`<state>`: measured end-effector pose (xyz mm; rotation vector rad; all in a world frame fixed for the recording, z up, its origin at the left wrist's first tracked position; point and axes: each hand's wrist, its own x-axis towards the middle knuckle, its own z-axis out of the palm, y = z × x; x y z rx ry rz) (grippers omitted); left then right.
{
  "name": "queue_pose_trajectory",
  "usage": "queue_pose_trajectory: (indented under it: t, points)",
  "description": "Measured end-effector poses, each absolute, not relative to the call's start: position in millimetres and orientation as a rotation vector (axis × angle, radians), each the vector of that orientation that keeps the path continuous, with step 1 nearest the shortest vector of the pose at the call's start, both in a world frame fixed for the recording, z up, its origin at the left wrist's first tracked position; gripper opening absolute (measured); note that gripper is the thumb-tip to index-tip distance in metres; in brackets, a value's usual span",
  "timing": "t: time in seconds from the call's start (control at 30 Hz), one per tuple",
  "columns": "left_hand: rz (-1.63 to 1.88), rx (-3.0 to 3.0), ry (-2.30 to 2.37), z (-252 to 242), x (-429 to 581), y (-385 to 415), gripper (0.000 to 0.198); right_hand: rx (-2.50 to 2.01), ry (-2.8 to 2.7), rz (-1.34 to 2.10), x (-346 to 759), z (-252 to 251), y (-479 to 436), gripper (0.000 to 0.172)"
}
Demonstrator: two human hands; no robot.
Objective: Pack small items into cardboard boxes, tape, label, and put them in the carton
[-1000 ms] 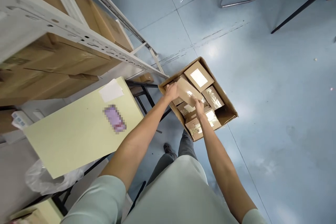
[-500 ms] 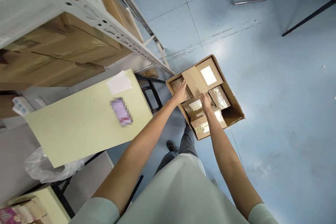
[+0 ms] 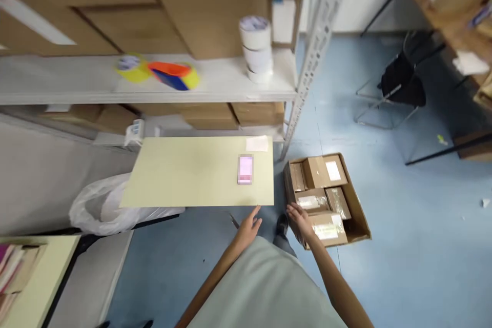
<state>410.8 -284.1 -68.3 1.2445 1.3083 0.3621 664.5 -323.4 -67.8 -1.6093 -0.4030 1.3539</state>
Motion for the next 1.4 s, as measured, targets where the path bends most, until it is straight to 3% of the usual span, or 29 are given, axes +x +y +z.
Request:
queue_pose_trajectory:
  t: [0.23, 0.47, 0.77, 0.93, 1.17, 1.4]
  points:
    - [0.879, 1.067, 1.293, 3, 273, -306, 0.074, -1.381, -0.935, 1.561, 502, 9, -295, 0.073]
    - [1.282, 0.859, 1.476, 41, 100, -392, 0.069, -1.151, -1.432, 1.724, 315, 56, -290, 0.068]
    - [1.679, 0.531, 1.664, 44, -20, -467, 0.074, -0.839, -1.876, 1.936, 127, 64, -306, 0.062]
    - [1.755, 0.416, 1.712, 36, -77, -468, 0.074, -0.759, -1.980, 2.014, 50, 56, -291, 0.058]
    - [1.832, 0.185, 1.917, 31, -176, -462, 0.075, -0.733, -2.052, 2.183, -62, 37, -242, 0.070]
    - [1.790, -0.076, 2.049, 22, -244, -456, 0.080, -0.670, -2.139, 2.317, -154, 20, -194, 0.067]
